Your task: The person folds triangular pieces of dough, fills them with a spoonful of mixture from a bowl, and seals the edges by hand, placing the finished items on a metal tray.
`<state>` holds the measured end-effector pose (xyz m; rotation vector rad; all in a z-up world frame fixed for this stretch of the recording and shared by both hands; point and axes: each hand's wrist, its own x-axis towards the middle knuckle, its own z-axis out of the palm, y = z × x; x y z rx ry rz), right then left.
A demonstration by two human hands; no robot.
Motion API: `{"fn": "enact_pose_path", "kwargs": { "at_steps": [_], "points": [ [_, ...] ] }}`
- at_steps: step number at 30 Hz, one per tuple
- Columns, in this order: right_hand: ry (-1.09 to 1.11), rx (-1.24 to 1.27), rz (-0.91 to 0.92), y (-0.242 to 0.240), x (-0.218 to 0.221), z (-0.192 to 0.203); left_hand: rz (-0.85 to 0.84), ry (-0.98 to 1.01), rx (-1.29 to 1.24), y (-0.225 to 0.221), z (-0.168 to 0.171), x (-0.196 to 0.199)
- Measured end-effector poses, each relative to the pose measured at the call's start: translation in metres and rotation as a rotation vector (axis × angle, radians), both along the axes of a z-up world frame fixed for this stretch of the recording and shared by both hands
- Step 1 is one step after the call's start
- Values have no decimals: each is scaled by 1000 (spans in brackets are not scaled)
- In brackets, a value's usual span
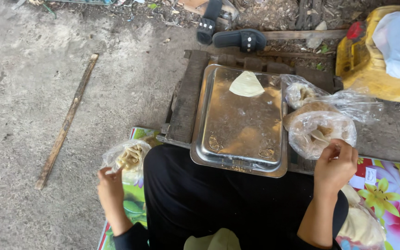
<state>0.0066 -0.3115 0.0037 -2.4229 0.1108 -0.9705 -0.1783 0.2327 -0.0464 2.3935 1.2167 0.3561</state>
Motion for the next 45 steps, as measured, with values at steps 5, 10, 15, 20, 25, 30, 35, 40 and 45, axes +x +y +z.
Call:
{"fn": "enact_pose_path", "kwargs": {
  "at_steps": [5, 10, 15, 20, 25, 30, 35, 40, 45],
  "points": [
    [-15, -114, 32, -2, 8, -10, -170, -345, 117, -38, 15, 37],
    [-48, -130, -101, -1, 5, -9, -558, -521, 23, -96, 74, 100],
    [-36, -154, -57, -6, 12, -25, -1129, -556, 83, -161, 98, 168],
    [82, 278, 77, -19, 27, -40, -1324, -345, 152, -217, 70, 253],
    [168, 729, -6, -33, 24, -35, -1284, -431, 446, -229, 48, 332],
    [117, 1048, -2, -51, 12, -30, -1380, -417, 308, -217, 46, 353],
    [38, 1130, 59, -54, -3, -40, -1411, -393, 275, -213, 42, 363],
    [-39, 1170, 27, -52, -12, -41, -1383, -501, 511, -222, 33, 368],
    [-104, 1196, 87, -41, -24, -38, -1256, -472, 207, -216, 38, 341]
  ]
}}
